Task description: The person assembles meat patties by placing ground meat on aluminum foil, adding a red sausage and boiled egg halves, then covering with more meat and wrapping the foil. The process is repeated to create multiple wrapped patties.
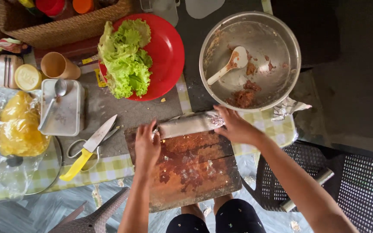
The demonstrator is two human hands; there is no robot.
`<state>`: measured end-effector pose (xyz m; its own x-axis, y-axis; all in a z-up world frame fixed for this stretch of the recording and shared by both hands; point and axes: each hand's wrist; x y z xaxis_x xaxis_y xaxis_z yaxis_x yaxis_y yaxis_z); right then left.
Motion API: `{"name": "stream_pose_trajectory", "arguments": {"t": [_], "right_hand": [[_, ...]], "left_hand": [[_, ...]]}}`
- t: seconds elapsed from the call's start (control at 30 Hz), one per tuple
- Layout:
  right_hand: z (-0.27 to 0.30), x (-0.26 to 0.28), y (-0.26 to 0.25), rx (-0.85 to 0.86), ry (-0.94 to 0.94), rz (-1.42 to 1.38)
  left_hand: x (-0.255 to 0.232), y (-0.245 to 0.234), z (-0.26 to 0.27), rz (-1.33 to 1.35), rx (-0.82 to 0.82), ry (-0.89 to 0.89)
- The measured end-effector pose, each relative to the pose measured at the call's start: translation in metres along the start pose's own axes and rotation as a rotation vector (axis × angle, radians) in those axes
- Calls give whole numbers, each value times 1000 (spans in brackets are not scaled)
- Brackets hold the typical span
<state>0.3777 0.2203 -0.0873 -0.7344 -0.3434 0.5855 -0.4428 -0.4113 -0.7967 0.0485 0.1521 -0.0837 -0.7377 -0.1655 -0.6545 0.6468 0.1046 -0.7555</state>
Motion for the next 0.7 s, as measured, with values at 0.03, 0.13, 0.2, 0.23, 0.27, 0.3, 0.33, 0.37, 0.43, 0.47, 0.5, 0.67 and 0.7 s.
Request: {"name": "stream_pose_trajectory", "arguments": {"t": [0.03,0.13,0.2,0.23,0.27,0.3,0.33,0.37,0.43,0.47,0.5,0.67,0.7], "right_hand": [[-4,-4,-8,71,71,-133],[-7,2,-1,55,219,-280],[-9,5,7,-40,236,-214],[-9,5,9,-89,217,-145],[-6,6,13,-134,201,-76],[-4,6,18,-154,235,-76],[-6,7,23,-178,267,-75],[-7,7,28,-201,299,-74],[-7,6,33,-240,245,0],[-6,7,34,-257,222,38],[-6,9,36,-251,181,84],[13,21,25,-382,-129,418],[11,22,30,-332,-103,491]], "left_hand": [[0,-3,-1,21,60,-123],[-1,-15,-1,41,149,-330],[-2,-14,-5,23,86,-274],[-2,-14,-7,10,82,-301],[-2,-13,-5,-1,85,-333],[-3,-13,-4,-9,94,-374],[-5,-12,-7,-19,115,-421],[-8,-12,-9,-26,141,-470],[-10,-15,-13,-68,184,-547],[-11,-16,-14,-97,229,-585],[-11,-16,-13,-140,278,-609],[-10,-7,10,-504,23,259],[-6,-7,14,-533,-6,329]]}}
Point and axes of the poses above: each hand's wrist, its own z-axis away from the middle knuckle, its own y-axis out of the palm, x = y × z, and after that the axes turned 6 degrees about -x, right-handed
